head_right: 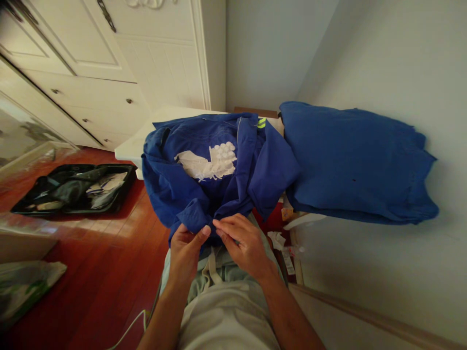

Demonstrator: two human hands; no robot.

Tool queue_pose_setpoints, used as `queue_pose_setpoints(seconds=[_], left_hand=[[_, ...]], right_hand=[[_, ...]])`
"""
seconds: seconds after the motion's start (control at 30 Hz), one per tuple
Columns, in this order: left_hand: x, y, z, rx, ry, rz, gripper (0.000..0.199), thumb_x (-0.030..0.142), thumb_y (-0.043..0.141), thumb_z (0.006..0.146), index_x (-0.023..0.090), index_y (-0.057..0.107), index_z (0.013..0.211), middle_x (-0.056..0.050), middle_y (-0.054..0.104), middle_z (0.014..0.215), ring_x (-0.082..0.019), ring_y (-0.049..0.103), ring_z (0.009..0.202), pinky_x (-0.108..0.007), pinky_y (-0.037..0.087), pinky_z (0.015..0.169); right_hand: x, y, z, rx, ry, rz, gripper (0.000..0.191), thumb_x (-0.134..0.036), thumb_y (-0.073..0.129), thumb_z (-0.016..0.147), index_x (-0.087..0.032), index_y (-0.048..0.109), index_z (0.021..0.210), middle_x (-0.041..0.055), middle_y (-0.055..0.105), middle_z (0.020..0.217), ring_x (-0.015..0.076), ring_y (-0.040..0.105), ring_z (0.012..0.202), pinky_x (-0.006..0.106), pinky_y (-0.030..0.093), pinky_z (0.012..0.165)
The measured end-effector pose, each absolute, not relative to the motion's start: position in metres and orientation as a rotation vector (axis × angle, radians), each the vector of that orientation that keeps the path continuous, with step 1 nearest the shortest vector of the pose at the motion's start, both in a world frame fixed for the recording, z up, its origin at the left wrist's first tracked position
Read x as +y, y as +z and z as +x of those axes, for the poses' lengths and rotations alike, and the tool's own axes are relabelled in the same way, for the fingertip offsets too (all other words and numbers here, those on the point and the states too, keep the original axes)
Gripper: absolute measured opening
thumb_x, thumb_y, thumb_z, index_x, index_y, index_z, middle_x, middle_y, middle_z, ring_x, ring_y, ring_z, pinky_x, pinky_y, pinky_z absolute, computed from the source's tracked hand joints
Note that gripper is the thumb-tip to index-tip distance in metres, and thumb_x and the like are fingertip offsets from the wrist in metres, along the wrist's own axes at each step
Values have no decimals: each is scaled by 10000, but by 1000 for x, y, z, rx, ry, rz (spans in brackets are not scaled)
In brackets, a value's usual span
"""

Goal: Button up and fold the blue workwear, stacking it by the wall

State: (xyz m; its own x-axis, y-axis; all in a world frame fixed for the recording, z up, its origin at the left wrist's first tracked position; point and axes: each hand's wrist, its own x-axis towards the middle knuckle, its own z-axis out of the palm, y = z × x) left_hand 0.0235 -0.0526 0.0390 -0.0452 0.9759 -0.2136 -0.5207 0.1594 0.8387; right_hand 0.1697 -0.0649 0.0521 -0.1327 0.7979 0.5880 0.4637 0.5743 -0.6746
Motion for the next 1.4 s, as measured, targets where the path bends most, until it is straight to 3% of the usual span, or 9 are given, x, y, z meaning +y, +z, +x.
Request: queue_pose_setpoints(seconds=[0.27, 0.37, 0.6, 0.8, 1.0, 1.3, 1.4], left_hand=[[-51, 36, 25, 962, 1343, 575, 359, 332, 945, 555, 149, 718, 764, 16, 664, 640, -77, 569, 581, -189, 503, 621], [-53, 34, 27, 962, 1322, 597, 367, 360, 934, 577, 144, 723, 785, -6, 684, 684, -94, 588, 612, -210, 515, 643], [-56, 33, 30, 983, 1328, 619, 331, 362, 900, 642, 142, 701, 788, 13, 646, 660, -83, 558, 593, -186, 476, 600], [-56, 38, 29, 992, 1309, 631, 366, 369, 882, 670, 154, 737, 929, -42, 732, 839, -143, 657, 761, -255, 540, 771], [-56, 34, 28, 1012, 1338, 658, 349, 376, 895, 648, 150, 714, 844, -11, 698, 748, -114, 617, 667, -218, 509, 676], [-54, 42, 26, 957, 1272, 694, 375, 354, 910, 613, 161, 741, 886, -47, 747, 847, -159, 670, 764, -280, 555, 772], [-55, 46, 27, 928, 1221, 731, 399, 284, 932, 564, 168, 727, 886, -46, 744, 845, -163, 677, 759, -272, 560, 738]], right_hand=[[-64, 48, 170, -1926, 197, -986, 557, -33, 476, 956, -262, 507, 1462, 71, 679, 1049, 173, 604, 974, 336, 532, 840], [-63, 47, 170, -1938, 207, -997, 609, -31, 426, 960, -259, 422, 1525, 77, 668, 1050, 177, 597, 967, 346, 535, 831], [-66, 51, 166, -1806, 326, -1048, 503, -65, 474, 961, -271, 557, 1411, 43, 665, 936, 154, 602, 891, 316, 525, 816], [-66, 53, 168, -1778, 386, -1069, 439, -136, 551, 972, -248, 579, 1395, 46, 703, 979, 145, 648, 919, 289, 546, 852], [-65, 54, 172, -1825, 387, -1066, 424, -181, 628, 953, -259, 602, 1369, 24, 718, 979, 131, 662, 912, 269, 546, 852], [-65, 54, 173, -1842, 233, -1113, 347, -157, 582, 967, -240, 670, 1293, 45, 732, 960, 156, 673, 864, 314, 548, 811], [-65, 55, 173, -1784, 240, -1139, 337, -150, 597, 955, -244, 686, 1266, 45, 732, 976, 153, 676, 878, 302, 552, 812]])
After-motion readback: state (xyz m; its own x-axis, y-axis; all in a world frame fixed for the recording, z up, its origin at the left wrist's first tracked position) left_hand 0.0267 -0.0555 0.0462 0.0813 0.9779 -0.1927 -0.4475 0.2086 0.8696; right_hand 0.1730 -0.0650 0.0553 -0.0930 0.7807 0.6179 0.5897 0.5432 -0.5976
